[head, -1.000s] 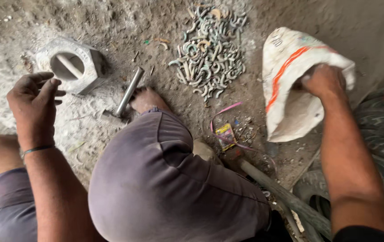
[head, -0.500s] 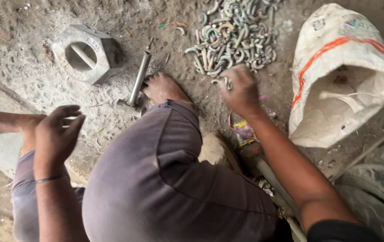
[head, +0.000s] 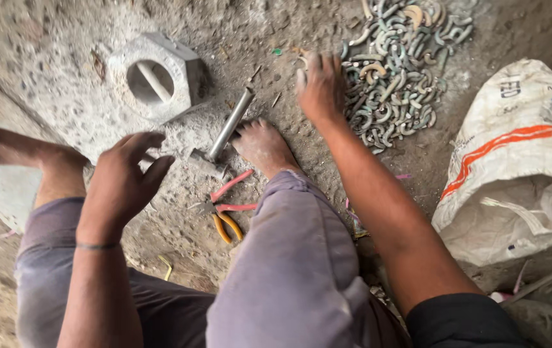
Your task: The person sits on the ground and repeatedly places small metal hooks into a hexagonal mold, then strikes them with a hammer to shape them. The person occasionally uses pliers to adjust the hooks. Finished hooks are placed into a nearby sack.
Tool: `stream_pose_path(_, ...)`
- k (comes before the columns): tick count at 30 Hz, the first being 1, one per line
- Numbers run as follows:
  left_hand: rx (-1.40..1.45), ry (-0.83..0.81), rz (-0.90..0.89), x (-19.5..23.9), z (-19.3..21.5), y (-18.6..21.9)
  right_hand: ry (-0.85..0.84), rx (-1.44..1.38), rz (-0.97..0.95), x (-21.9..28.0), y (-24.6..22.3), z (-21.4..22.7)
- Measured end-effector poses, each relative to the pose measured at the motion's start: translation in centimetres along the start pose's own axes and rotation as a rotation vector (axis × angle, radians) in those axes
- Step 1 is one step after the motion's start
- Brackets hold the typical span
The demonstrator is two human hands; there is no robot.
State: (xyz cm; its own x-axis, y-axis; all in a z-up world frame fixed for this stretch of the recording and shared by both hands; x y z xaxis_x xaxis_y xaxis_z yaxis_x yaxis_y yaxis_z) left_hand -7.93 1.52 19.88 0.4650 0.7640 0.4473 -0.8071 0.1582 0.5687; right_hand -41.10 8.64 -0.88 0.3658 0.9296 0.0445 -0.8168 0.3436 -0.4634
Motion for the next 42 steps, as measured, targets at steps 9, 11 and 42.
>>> stream_pose_path(9, 0.704, 0.206, 0.073, -4.5, -10.9, -0.3, -0.198, -0.834, -0.172, 2.2, -6.4, -1.1)
stream_pose_path(11, 0.970, 0.278, 0.158, -5.1, -13.3, -0.8, -0.412, -1.050, -0.184, 3.3, -9.9, -1.3)
stream_pose_path(42, 0.661, 1.067, 0.210, -6.7, -7.3, -17.4, -0.662, -0.287, 0.479, -1.3, -21.6, 1.9)
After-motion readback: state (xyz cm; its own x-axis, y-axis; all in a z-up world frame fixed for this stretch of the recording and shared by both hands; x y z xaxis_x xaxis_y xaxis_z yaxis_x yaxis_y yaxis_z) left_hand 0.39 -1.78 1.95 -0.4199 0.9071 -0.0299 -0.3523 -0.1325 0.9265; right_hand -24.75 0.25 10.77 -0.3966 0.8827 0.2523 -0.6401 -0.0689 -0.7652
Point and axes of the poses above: each hand's wrist, its own x-axis away from the middle knuckle, its own z-axis out of the back of the hand, y = z × x, the point moved 5 cm from there along -x, towards the middle knuckle, and after that the axes turned 2 degrees about -z, right-handed, at the moved point
